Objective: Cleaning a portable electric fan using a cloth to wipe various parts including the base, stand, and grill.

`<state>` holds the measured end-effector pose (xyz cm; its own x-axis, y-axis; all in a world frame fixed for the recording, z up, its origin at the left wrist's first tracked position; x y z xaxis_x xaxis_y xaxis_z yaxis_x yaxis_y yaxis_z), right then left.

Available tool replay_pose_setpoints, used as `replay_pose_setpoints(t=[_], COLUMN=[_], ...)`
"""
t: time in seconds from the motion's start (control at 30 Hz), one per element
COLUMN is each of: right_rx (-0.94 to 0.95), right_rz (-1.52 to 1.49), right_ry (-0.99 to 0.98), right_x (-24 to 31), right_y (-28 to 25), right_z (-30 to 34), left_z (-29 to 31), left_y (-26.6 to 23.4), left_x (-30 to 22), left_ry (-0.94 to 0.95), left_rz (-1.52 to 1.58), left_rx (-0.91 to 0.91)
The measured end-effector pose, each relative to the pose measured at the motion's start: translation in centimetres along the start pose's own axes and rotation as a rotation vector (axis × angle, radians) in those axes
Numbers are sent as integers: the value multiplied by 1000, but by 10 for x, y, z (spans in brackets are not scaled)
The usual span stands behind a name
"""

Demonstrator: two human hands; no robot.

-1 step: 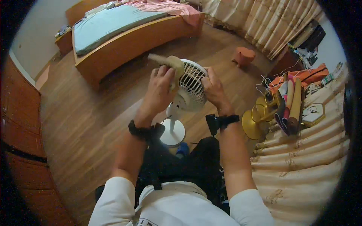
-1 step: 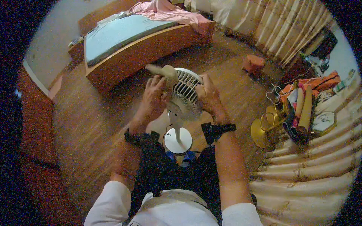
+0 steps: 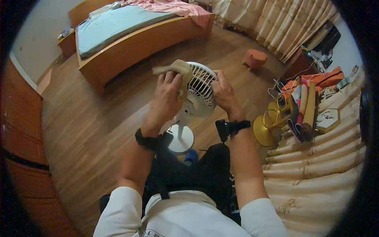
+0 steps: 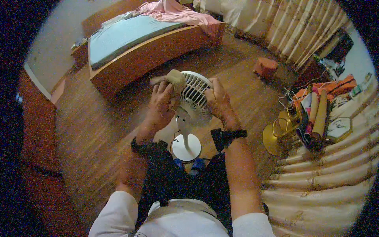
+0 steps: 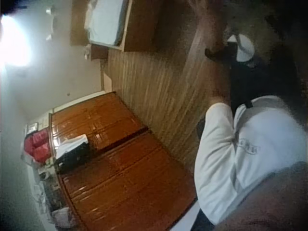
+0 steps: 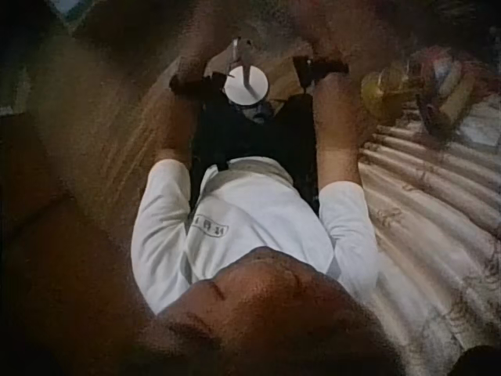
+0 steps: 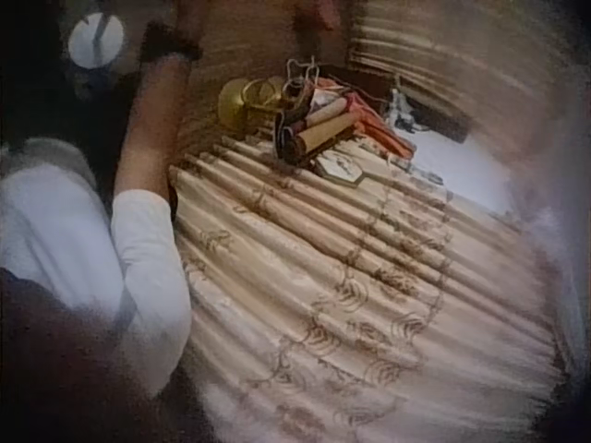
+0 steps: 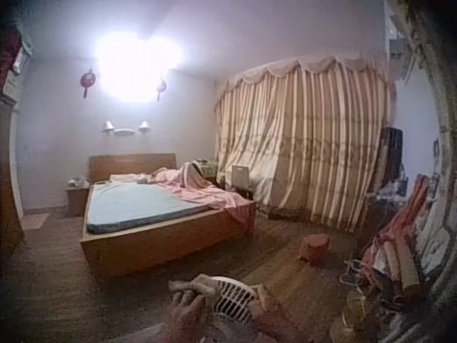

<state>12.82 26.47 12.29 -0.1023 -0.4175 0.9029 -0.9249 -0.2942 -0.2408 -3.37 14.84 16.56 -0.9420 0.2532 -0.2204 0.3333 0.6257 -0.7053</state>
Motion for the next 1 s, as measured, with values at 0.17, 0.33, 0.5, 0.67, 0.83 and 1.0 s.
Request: replay_pose_setpoints(t=[0.17, 0.33, 0.5, 0.67, 0.83, 1.0], right_rx=[0, 10, 68, 48, 48, 1], right_rz=[38, 22, -21, 63, -21, 48], right_ry=[-36, -32, -25, -67, 74, 38], right_x=[10, 5, 18, 0, 4, 1], right_y=[0, 3, 7, 0, 9, 4], right_z=[2, -1, 5, -1, 2, 0], left_z=[32, 34, -37, -61, -40, 4], left_y=[-11, -22, -13, 21, 3, -11], left_x=[-19, -15, -28, -37, -38, -52], left_ry=[-70, -147, 54, 198, 154, 155], left_rz=[-43, 141, -18, -74, -137, -157], left_rx=[-85, -197, -154, 115, 166, 78])
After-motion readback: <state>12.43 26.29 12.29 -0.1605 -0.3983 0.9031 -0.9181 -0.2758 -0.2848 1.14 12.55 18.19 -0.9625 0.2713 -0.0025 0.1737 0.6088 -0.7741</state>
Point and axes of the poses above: each hand's wrist, its own z-axis away from the middle knuckle, its own y-axis out of the palm, x = y × z, the point moved 10 cm from there along -z, towards the middle knuckle, and after that the axes turned 12 degrees about -z, right-handed, at the moved point
